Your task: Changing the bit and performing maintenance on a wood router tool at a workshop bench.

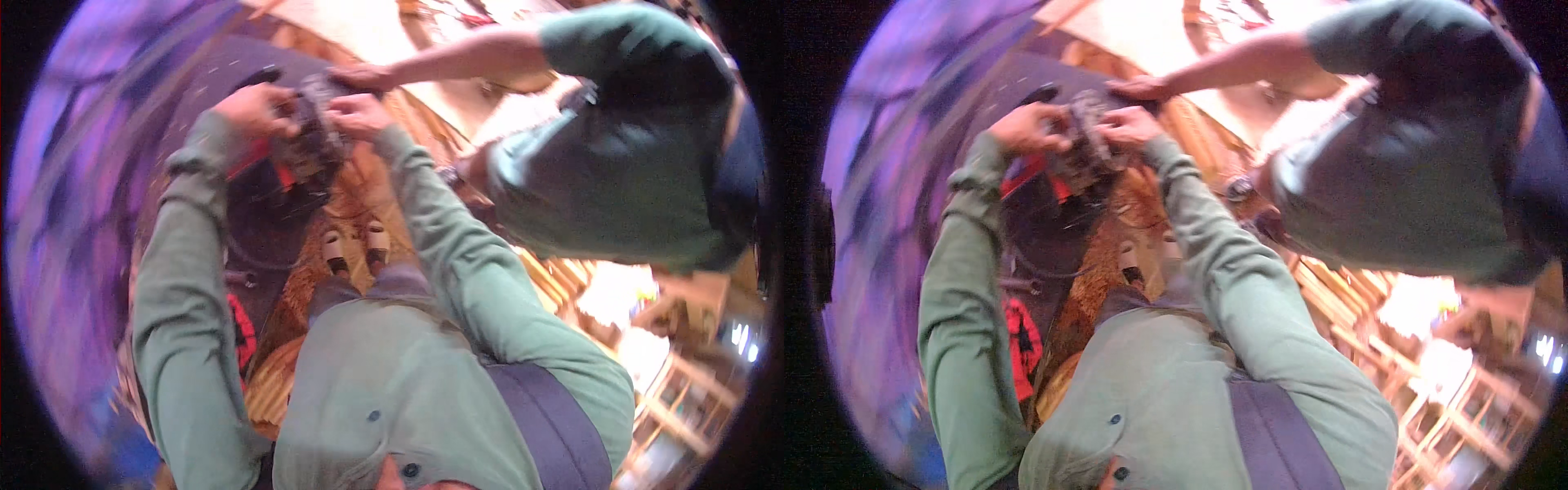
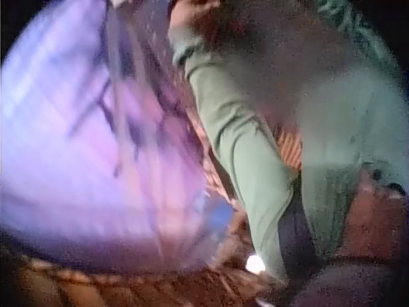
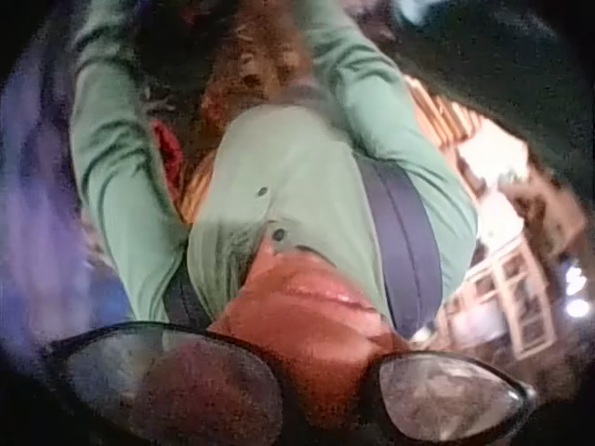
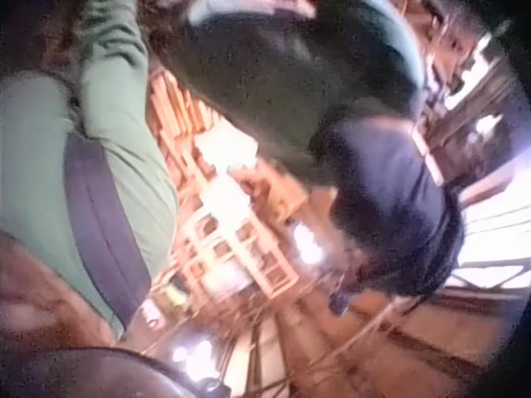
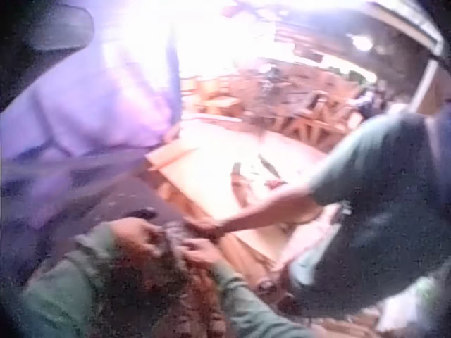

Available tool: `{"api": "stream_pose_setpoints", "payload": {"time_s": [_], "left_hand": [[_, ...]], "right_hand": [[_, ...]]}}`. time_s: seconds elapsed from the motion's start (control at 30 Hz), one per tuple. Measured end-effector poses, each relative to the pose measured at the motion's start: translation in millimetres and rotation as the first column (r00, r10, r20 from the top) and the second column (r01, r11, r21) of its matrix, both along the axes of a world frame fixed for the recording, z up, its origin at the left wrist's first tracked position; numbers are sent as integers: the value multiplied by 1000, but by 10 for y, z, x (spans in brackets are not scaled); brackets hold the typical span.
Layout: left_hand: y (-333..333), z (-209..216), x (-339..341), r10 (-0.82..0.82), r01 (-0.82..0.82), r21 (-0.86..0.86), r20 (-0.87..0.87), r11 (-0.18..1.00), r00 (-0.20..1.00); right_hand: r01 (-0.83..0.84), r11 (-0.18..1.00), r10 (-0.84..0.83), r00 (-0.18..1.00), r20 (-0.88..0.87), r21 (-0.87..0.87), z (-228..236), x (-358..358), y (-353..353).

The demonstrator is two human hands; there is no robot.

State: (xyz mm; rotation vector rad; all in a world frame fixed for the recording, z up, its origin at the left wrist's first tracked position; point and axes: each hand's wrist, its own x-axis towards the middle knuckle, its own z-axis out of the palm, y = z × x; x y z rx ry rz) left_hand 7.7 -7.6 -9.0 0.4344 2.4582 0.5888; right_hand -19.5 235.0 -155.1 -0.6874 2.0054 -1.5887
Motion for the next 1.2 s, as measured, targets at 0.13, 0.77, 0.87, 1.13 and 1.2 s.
{"api": "stream_pose_setpoints", "payload": {"time_s": [0.13,0.77,0.87,1.13,1.2], "left_hand": [[86,89,39,75,-76,-17,-29,997,997],[139,89,78,68,-74,-104,-56,992,996],[124,71,77,60,-64,-76,-52,995,997],[208,-168,-123,52,-54,-18,-69,998,996],[208,355,62,171,-164,-121,50,979,984]], "right_hand": [[42,984,-16,989,150,-174,-93,-4,-55],[87,993,-48,913,404,-80,291,136,159],[33,994,-70,929,363,109,123,40,160],[76,995,-56,962,268,-66,-326,-307,409],[-27,1000,21,954,299,15,-241,-355,284]]}}
